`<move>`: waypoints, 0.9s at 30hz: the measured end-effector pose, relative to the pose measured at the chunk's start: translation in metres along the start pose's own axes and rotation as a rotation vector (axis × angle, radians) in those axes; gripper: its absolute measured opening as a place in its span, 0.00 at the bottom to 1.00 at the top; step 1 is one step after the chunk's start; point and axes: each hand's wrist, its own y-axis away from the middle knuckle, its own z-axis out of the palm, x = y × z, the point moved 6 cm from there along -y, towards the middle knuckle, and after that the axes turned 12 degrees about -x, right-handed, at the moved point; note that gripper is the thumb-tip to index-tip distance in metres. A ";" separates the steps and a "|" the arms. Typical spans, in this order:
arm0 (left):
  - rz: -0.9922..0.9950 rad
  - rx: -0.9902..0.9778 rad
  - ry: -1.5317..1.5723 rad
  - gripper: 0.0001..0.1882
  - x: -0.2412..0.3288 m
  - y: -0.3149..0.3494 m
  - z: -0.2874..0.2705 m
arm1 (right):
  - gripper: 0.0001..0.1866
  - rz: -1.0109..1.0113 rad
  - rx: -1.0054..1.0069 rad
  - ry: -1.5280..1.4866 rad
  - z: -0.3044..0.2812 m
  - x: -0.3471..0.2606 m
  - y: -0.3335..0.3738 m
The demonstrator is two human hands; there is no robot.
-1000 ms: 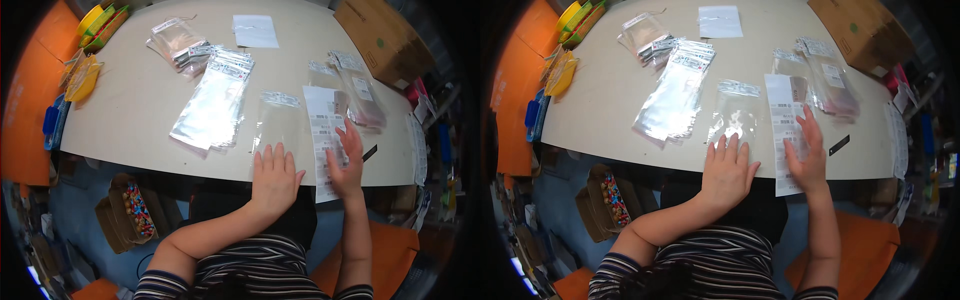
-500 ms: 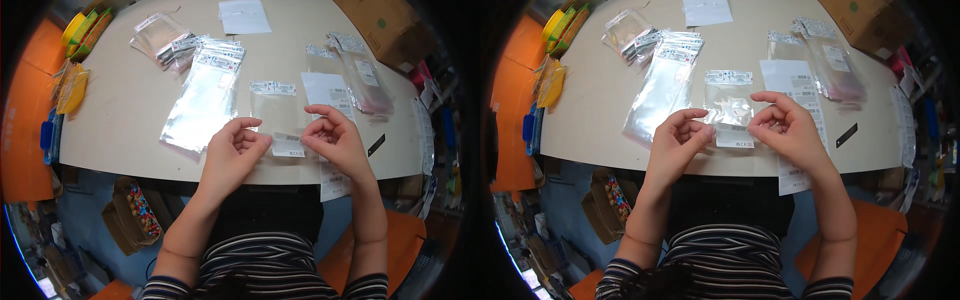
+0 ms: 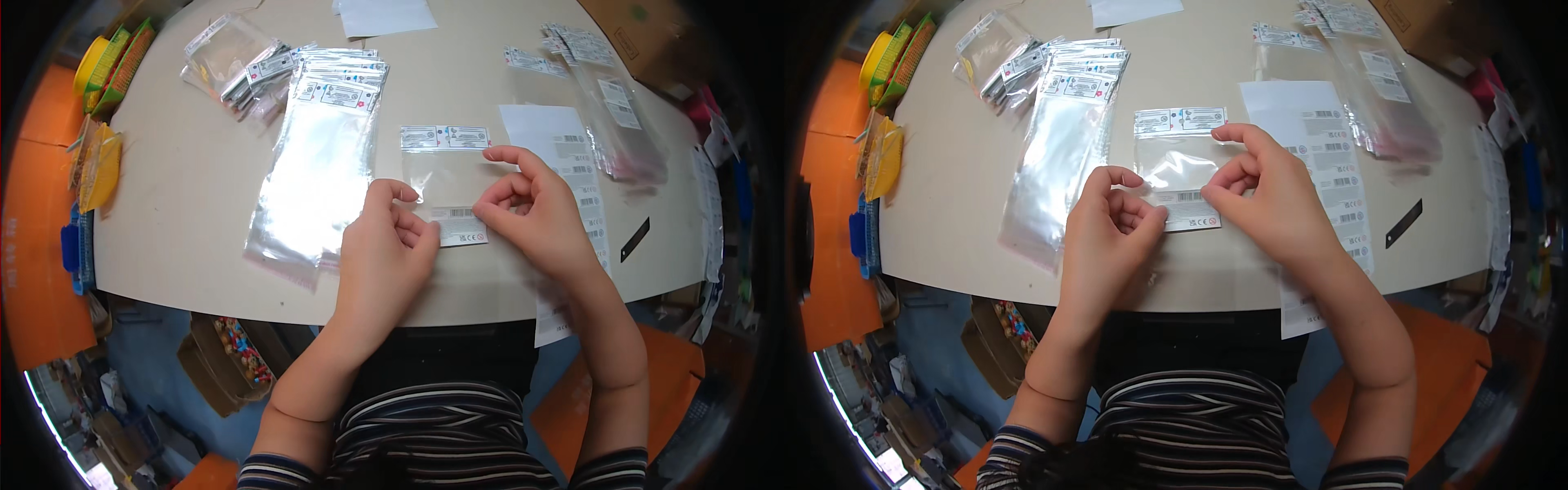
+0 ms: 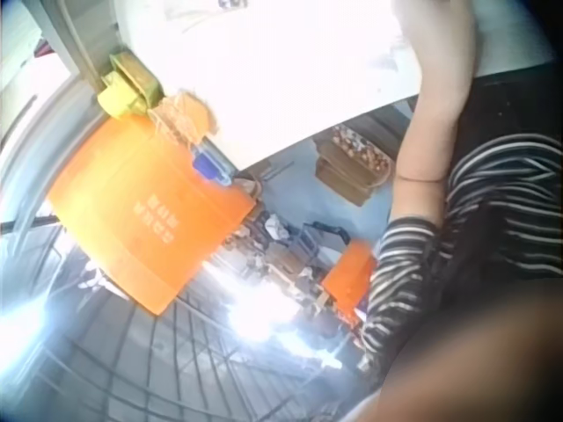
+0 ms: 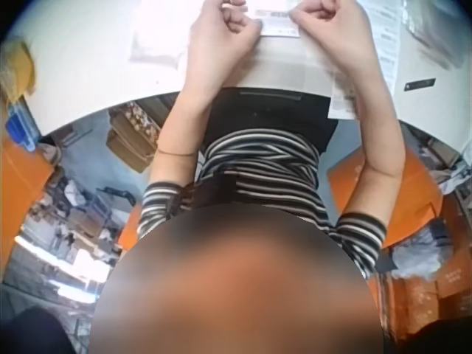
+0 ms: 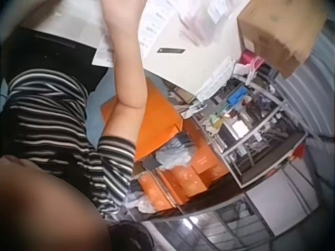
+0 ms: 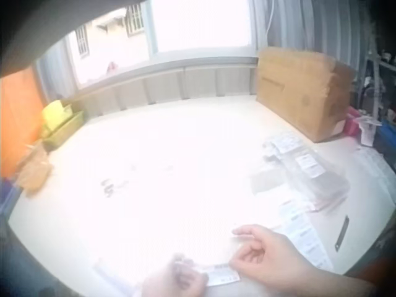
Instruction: Peeling stickers from a sheet and applying them to small plastic ziplock bags at a workstation.
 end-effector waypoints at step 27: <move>0.031 0.065 -0.233 0.17 0.005 -0.004 0.004 | 0.25 0.013 0.087 0.180 0.007 0.000 0.000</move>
